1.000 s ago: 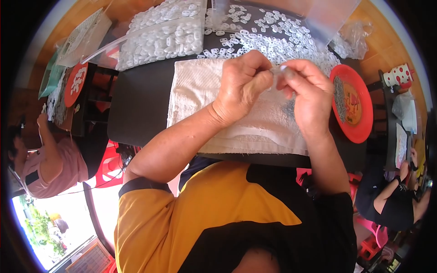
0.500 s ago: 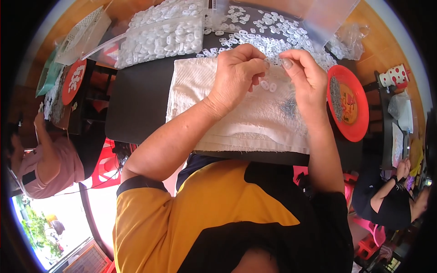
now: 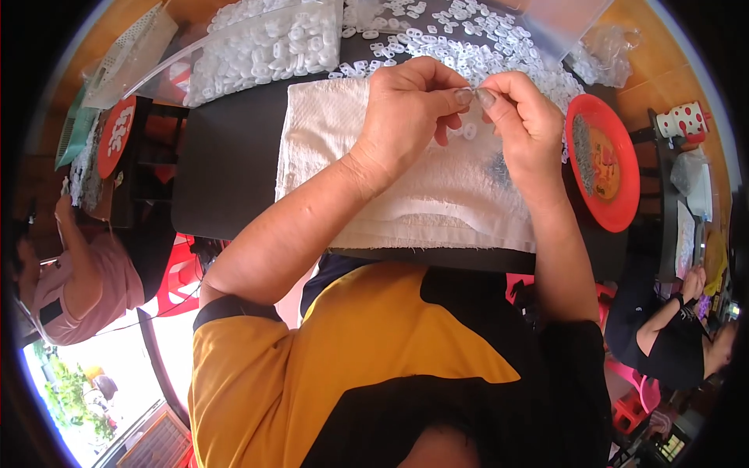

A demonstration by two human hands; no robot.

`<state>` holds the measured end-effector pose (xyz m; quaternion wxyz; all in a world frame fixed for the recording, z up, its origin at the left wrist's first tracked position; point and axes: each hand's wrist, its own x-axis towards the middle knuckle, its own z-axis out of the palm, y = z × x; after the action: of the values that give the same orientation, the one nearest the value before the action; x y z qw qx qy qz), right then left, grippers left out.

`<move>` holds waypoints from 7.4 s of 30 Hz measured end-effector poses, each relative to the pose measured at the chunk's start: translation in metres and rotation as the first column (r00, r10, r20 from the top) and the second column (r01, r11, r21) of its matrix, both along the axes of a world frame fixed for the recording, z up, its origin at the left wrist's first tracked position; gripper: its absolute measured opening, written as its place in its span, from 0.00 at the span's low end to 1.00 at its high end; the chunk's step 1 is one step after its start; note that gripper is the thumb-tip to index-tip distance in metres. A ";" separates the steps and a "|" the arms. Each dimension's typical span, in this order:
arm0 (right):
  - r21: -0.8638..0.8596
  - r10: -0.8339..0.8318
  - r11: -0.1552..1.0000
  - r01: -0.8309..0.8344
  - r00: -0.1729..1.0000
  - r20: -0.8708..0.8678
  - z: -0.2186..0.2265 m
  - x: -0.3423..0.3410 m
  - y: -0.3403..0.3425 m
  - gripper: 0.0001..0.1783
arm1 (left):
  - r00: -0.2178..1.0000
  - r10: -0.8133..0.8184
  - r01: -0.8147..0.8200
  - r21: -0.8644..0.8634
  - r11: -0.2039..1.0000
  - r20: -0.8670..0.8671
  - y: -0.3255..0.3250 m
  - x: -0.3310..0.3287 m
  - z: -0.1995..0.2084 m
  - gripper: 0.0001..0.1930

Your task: Manually cleaning and inspecting small white plastic components using a towel at a workstation.

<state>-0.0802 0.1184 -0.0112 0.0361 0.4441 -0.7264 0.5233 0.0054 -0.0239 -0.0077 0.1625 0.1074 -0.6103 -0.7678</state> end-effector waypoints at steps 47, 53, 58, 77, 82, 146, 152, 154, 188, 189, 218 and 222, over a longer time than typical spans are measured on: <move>-0.156 0.073 0.988 0.021 0.817 0.572 0.014 -0.002 0.003 0.08 | 0.998 0.045 -0.053 0.148 0.988 0.053 -0.003 0.001 0.002 0.05; -0.156 0.079 0.988 0.016 0.809 0.582 0.015 0.002 0.000 0.09 | 0.996 0.086 -0.087 0.065 0.994 0.017 0.000 0.003 0.004 0.04; -0.151 0.078 0.988 0.008 0.827 0.556 0.018 0.006 0.000 0.09 | 0.995 0.099 -0.100 0.035 0.994 0.014 0.002 0.004 0.005 0.03; -0.222 0.222 0.971 -0.089 0.678 0.701 0.015 0.002 0.004 0.10 | 0.996 0.067 -0.062 0.083 0.995 -0.061 0.007 0.008 0.006 0.03; -0.187 0.182 0.979 -0.079 0.751 0.634 0.018 0.002 0.005 0.09 | 0.994 0.029 -0.023 0.055 0.998 -0.110 0.010 0.009 0.005 0.05; -0.249 0.324 0.946 -0.207 0.589 0.740 0.021 0.016 0.012 0.10 | 0.875 -0.203 -0.036 -0.477 0.878 -0.440 0.005 0.009 -0.003 0.08; -0.303 0.374 0.927 -0.221 0.574 0.729 0.016 0.013 0.012 0.10 | 0.884 -0.201 -0.006 -0.441 0.898 -0.422 0.002 0.008 -0.004 0.07; -0.310 0.427 0.904 -0.296 0.555 0.714 0.014 0.012 0.013 0.12 | 0.879 -0.206 -0.015 -0.456 0.890 -0.430 0.002 0.007 -0.004 0.06; 0.028 0.002 1.000 -0.013 0.935 0.354 0.025 -0.012 0.017 0.07 | 0.835 0.278 -0.423 -0.229 0.877 -0.475 -0.010 0.022 0.041 0.09; 0.218 -0.078 0.975 0.041 0.983 0.163 0.023 -0.018 0.022 0.05 | 0.805 0.288 -0.497 -0.325 0.805 -0.519 -0.024 0.027 0.054 0.08; 0.092 0.199 0.961 -0.263 0.878 0.434 0.019 -0.025 0.026 0.04 | 0.923 -0.299 0.267 0.157 0.951 0.243 -0.003 -0.014 0.010 0.10; 0.040 0.242 0.960 -0.277 0.894 0.377 0.020 -0.019 0.024 0.08 | 0.917 -0.341 0.295 0.220 0.930 0.208 -0.006 -0.013 0.008 0.10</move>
<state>-0.0987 0.1426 0.0087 -0.1915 0.4320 -0.6778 0.5633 -0.0075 -0.0300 -0.0001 -0.0513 0.1139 -0.5612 -0.8182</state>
